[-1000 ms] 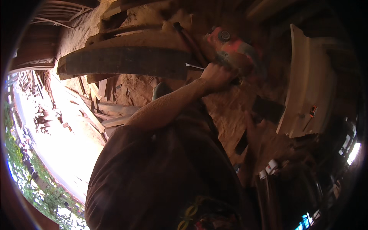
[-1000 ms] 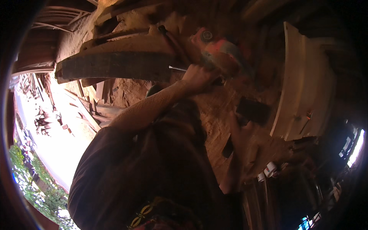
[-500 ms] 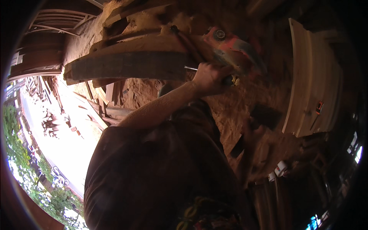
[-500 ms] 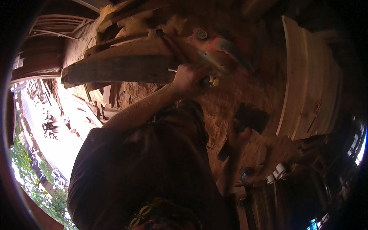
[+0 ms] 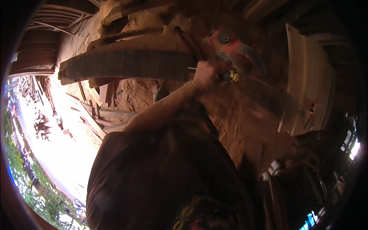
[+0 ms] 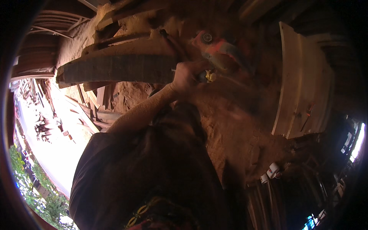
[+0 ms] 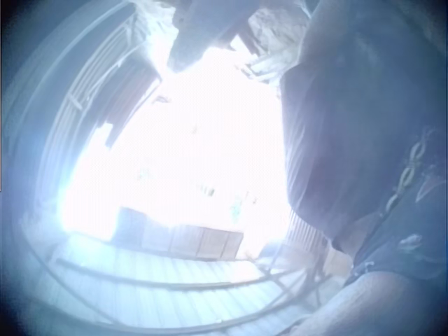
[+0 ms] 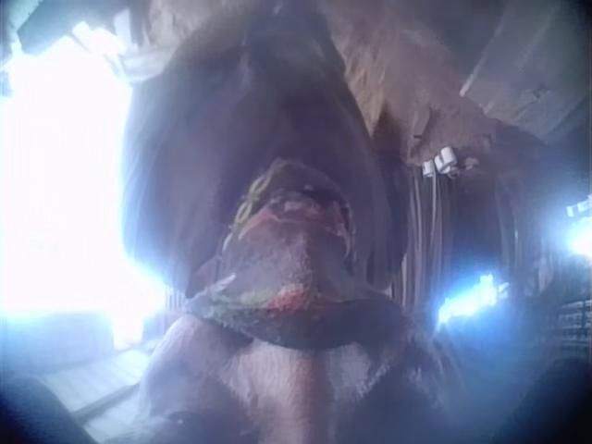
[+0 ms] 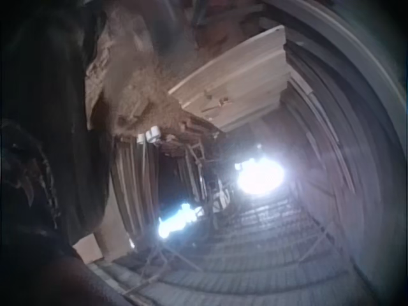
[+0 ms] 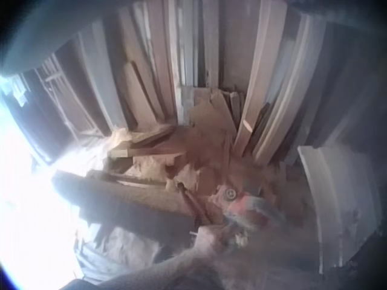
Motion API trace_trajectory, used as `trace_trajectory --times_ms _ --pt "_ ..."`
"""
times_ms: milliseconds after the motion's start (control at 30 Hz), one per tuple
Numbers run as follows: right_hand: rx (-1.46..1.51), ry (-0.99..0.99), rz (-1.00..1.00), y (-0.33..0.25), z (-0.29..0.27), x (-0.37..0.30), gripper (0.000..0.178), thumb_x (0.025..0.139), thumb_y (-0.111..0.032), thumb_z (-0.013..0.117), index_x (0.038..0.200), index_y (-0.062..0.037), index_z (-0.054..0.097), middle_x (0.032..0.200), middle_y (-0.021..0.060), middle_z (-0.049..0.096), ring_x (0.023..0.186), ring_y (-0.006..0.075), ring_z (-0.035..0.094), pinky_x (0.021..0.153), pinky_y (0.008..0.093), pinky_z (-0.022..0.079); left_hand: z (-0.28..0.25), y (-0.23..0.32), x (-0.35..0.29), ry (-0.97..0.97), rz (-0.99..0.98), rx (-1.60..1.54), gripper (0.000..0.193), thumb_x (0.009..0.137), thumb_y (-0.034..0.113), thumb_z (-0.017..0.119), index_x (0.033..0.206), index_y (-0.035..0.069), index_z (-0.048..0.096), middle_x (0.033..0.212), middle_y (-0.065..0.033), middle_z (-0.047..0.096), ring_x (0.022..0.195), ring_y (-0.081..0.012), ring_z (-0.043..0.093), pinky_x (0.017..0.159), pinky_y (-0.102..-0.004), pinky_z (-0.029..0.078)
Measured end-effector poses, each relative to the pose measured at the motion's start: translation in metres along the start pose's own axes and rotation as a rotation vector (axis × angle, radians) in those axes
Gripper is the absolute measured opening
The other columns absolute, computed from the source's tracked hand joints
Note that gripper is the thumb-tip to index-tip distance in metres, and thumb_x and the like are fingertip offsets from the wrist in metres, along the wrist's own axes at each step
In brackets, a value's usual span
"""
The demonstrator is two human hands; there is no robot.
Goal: The person uses a hammer and chisel to shape a piece of wood on a workbench. They repeatedly strike the chisel to remove material and occasionally use a hand saw to cut the wood.
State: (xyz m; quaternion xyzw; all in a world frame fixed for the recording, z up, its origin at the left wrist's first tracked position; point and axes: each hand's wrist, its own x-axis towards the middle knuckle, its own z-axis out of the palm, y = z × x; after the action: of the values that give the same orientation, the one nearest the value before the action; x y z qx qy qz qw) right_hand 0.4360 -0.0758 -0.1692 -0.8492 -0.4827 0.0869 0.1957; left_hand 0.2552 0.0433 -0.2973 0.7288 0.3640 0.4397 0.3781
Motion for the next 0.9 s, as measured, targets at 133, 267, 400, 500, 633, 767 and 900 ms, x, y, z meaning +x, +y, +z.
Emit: trace_trajectory --times_ms 133,267,400,500,633,767,900 --pt "-0.013 -0.188 -0.046 0.047 0.045 -0.018 0.022 0.092 -0.019 0.080 0.092 0.0000 0.070 0.074 0.0055 0.070 0.065 0.0146 0.067 0.063 0.0275 0.053 0.015 -0.026 -0.022 -0.205 0.154 0.248 0.038 0.077 0.034 0.078 0.111 0.019 0.072 0.085 -0.0082 0.073 0.079 -0.0314 0.074 0.067 -0.0477 0.057" --pt "0.118 -0.215 0.188 0.048 0.031 -0.040 0.022 0.092 -0.019 0.080 0.094 0.0005 0.069 0.074 0.0057 0.069 0.065 0.0155 0.067 0.063 0.0276 0.054 0.026 -0.020 -0.033 -0.485 0.071 0.362 0.042 0.080 0.038 0.075 0.119 0.023 0.072 0.094 -0.0085 0.075 0.088 -0.0300 0.075 0.074 -0.0457 0.059" --pt "0.683 -0.321 0.601 0.073 0.048 -0.078 0.021 0.091 -0.016 0.080 0.094 -0.0008 0.066 0.070 0.0023 0.064 0.058 0.0129 0.060 0.053 0.0301 0.050 0.027 -0.018 -0.029 -0.852 -0.009 0.476 0.043 0.080 0.034 0.077 0.122 0.027 0.072 0.102 -0.0052 0.076 0.096 -0.0284 0.075 0.079 -0.0446 0.060" --pt "0.608 -0.342 0.610 0.096 0.064 -0.107 0.018 0.091 -0.013 0.079 0.091 -0.0021 0.064 0.068 0.0027 0.063 0.054 0.0118 0.058 0.047 0.0312 0.046 0.018 -0.004 -0.026 -0.733 0.135 0.368 0.031 0.080 0.032 0.078 0.106 0.015 0.074 0.106 -0.0080 0.075 0.092 -0.0302 0.075 0.074 -0.0452 0.061" --pt "0.700 -0.330 0.754 0.088 0.067 -0.114 0.020 0.091 -0.013 0.079 0.087 -0.0018 0.063 0.066 0.0036 0.062 0.052 0.0119 0.057 0.048 0.0304 0.045 0.016 0.000 -0.023 -1.161 0.183 0.734 0.035 0.087 0.028 0.072 0.118 0.014 0.071 0.112 -0.0112 0.075 0.100 -0.0314 0.074 0.081 -0.0460 0.061" --pt "0.703 -0.307 0.727 0.085 0.078 -0.118 0.022 0.092 -0.013 0.078 0.083 -0.0011 0.062 0.062 0.0039 0.060 0.052 0.0123 0.056 0.049 0.0319 0.046 0.020 -0.037 -0.067 -1.298 0.226 0.871 0.042 0.090 0.023 0.068 0.131 0.011 0.066 0.113 -0.0149 0.073 0.100 -0.0325 0.075 0.080 -0.0426 0.061" --pt "0.732 -0.249 0.663 0.087 0.080 -0.124 0.024 0.093 -0.014 0.079 0.080 -0.0013 0.062 0.060 0.0043 0.059 0.053 0.0115 0.056 0.051 0.0333 0.046 0.013 -0.001 -0.041 -0.844 0.339 0.754 0.034 0.086 0.028 0.074 0.116 0.013 0.073 0.108 -0.0125 0.074 0.089 -0.0321 0.076 0.071 -0.0441 0.060"
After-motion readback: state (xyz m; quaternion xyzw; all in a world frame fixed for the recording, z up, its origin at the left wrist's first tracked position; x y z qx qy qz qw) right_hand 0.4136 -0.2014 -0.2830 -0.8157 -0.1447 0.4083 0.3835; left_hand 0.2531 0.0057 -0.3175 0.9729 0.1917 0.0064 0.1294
